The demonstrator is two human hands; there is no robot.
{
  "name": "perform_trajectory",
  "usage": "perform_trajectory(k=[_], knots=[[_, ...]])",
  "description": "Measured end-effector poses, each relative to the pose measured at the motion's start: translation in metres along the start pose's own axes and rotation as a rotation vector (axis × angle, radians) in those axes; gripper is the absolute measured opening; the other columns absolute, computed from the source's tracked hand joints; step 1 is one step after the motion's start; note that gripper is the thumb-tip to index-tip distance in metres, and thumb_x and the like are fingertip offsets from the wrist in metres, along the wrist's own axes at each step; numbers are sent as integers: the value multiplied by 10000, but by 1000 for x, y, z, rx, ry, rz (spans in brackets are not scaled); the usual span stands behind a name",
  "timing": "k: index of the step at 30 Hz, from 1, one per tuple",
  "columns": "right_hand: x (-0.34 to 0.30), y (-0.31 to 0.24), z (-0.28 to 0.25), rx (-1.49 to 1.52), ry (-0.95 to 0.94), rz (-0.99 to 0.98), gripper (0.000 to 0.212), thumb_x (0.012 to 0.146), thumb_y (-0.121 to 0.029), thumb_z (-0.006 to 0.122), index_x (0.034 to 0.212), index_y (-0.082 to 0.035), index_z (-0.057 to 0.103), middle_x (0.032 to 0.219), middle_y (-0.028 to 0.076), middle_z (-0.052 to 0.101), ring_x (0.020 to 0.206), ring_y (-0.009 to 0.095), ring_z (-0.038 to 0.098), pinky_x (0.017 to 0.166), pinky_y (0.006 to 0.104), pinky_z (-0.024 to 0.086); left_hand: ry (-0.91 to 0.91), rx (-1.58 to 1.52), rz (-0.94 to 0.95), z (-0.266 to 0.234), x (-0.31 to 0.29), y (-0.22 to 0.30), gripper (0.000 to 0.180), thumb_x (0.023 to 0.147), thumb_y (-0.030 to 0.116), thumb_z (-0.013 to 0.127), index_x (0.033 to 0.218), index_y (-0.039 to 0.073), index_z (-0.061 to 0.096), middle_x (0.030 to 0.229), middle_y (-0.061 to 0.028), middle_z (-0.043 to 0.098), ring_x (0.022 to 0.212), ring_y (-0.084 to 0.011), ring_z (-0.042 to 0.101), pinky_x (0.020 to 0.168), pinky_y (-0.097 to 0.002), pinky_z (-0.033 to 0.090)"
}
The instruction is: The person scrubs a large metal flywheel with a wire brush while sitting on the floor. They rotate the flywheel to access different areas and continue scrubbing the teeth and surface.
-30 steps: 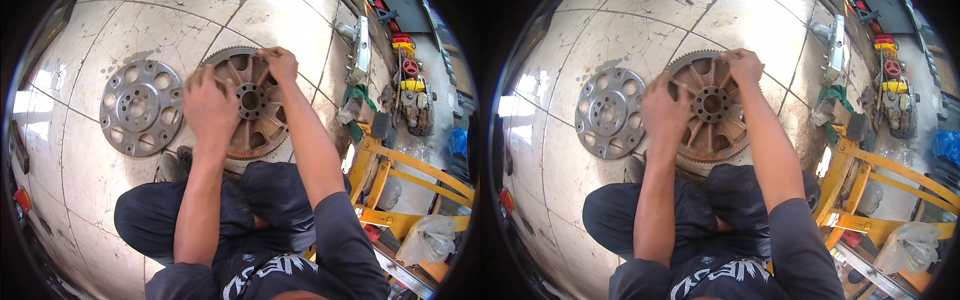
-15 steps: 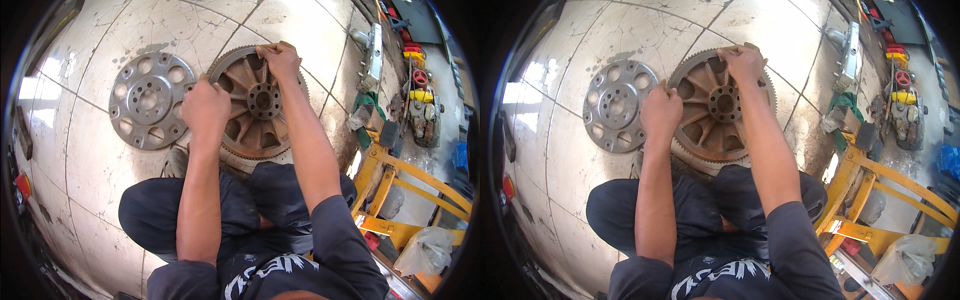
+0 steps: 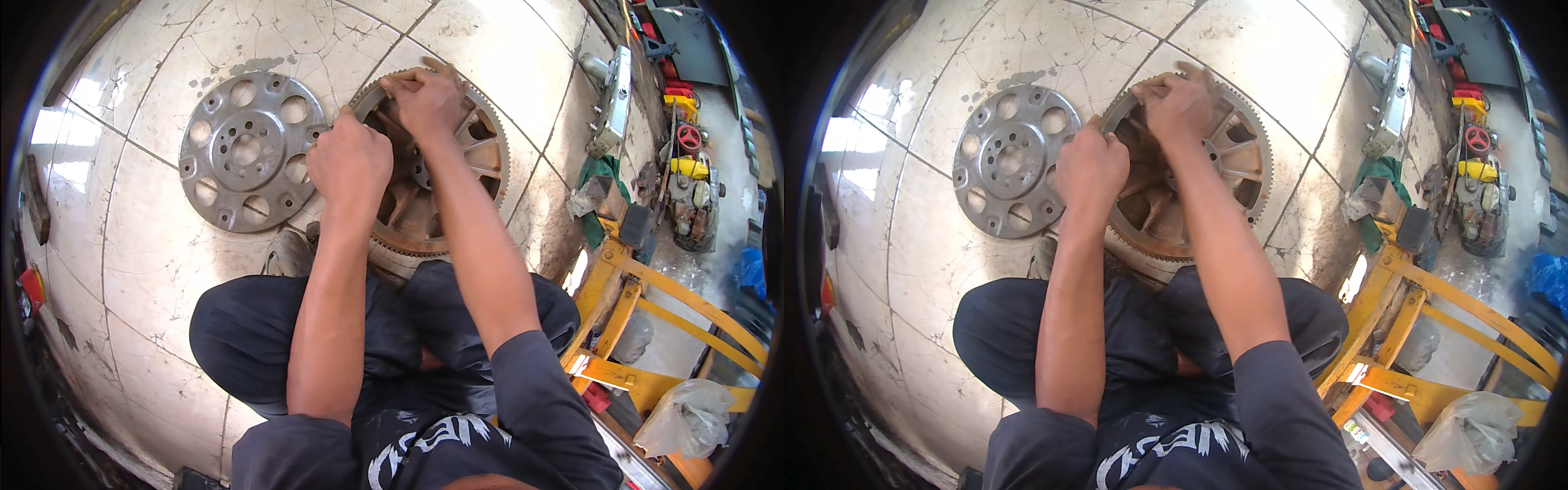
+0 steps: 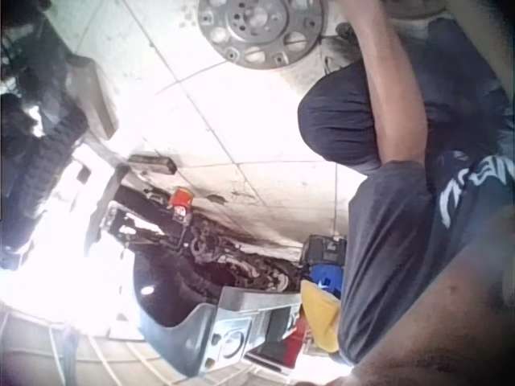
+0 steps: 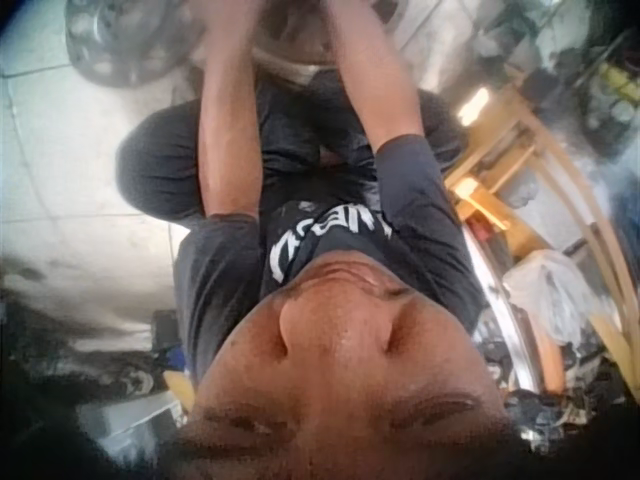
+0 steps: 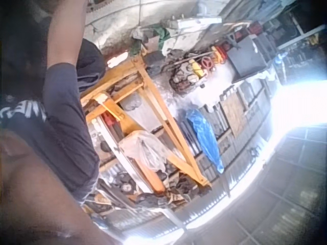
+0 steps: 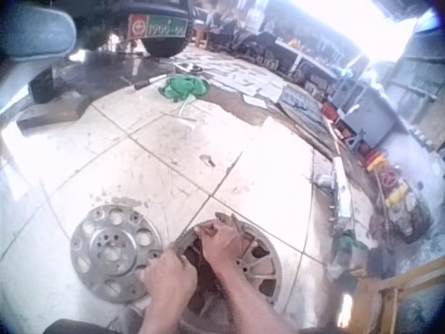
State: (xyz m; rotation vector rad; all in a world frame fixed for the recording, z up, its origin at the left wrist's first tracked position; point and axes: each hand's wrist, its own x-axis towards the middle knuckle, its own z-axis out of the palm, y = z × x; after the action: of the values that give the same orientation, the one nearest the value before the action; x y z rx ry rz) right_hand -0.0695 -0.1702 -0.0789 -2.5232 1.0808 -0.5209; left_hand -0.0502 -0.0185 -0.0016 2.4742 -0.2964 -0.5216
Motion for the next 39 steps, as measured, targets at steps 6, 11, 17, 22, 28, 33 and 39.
perform_trajectory(k=[6, 11, 17, 22, 28, 33, 39], knots=[[16, 29, -11, 180, -176, 282, 305, 812, -505, 873, 922, -221, 851, 1415, 35, 672, 1382, 320, 523, 1143, 528, 389, -40, -7, -17, 4, -1, -5, 338, 912, 182, 598, 1139, -26, 736, 988, -310, 757, 988, -481, 738, 940, -562, 551], [19, 37, 3, -23, -8, 12, 323, 841, -524, 840, 901, -208, 852, 1406, 69, 674, 1393, 322, 508, 1188, 621, 308, -25, -2, -10, 0, -2, 5, 315, 903, 174, 605, 1095, -31, 747, 997, -307, 759, 1004, -484, 735, 937, -565, 554], [14, 21, -7, -1, -66, 121, 288, 835, -455, 868, 899, -175, 845, 1193, 74, 777, 1403, 317, 524, 1226, 558, 304, -49, 7, -17, 1, 1, 5, 325, 900, 163, 600, 1131, -27, 729, 1012, -300, 761, 1005, -487, 734, 965, -563, 542], [23, 37, -17, -136, -28, 94, 281, 870, -486, 839, 939, -214, 849, 1379, 90, 703, 1443, 308, 484, 1212, 599, 295, -62, -19, -11, -1, -4, 1, 362, 899, 164, 599, 1183, -29, 715, 1032, -306, 758, 1013, -491, 731, 967, -564, 542], [17, 28, 3, -70, 24, 86, 239, 831, -487, 864, 917, -265, 852, 1436, 129, 642, 1407, 366, 505, 1228, 560, 319, -70, 21, -6, 8, -2, 10, 371, 896, 164, 599, 1196, -23, 711, 1050, -310, 754, 1029, -488, 728, 961, -568, 543], [15, 22, 0, -75, 39, 32, 323, 829, -537, 852, 932, -231, 853, 1502, 137, 588, 1433, 379, 457, 1208, 637, 286, -35, -31, -61, 1, 3, -4, 351, 897, 170, 604, 1165, -21, 726, 1073, -309, 752, 1048, -488, 723, 960, -564, 546], [-12, -7, 3, -40, -8, -37, 319, 810, -464, 886, 927, -170, 849, 1514, 133, 576, 1416, 368, 484, 1204, 520, 345, -9, -57, -91, 2, 8, -7, 337, 890, 185, 616, 1118, -30, 742, 1080, -313, 749, 1069, -494, 713, 966, -567, 543]])
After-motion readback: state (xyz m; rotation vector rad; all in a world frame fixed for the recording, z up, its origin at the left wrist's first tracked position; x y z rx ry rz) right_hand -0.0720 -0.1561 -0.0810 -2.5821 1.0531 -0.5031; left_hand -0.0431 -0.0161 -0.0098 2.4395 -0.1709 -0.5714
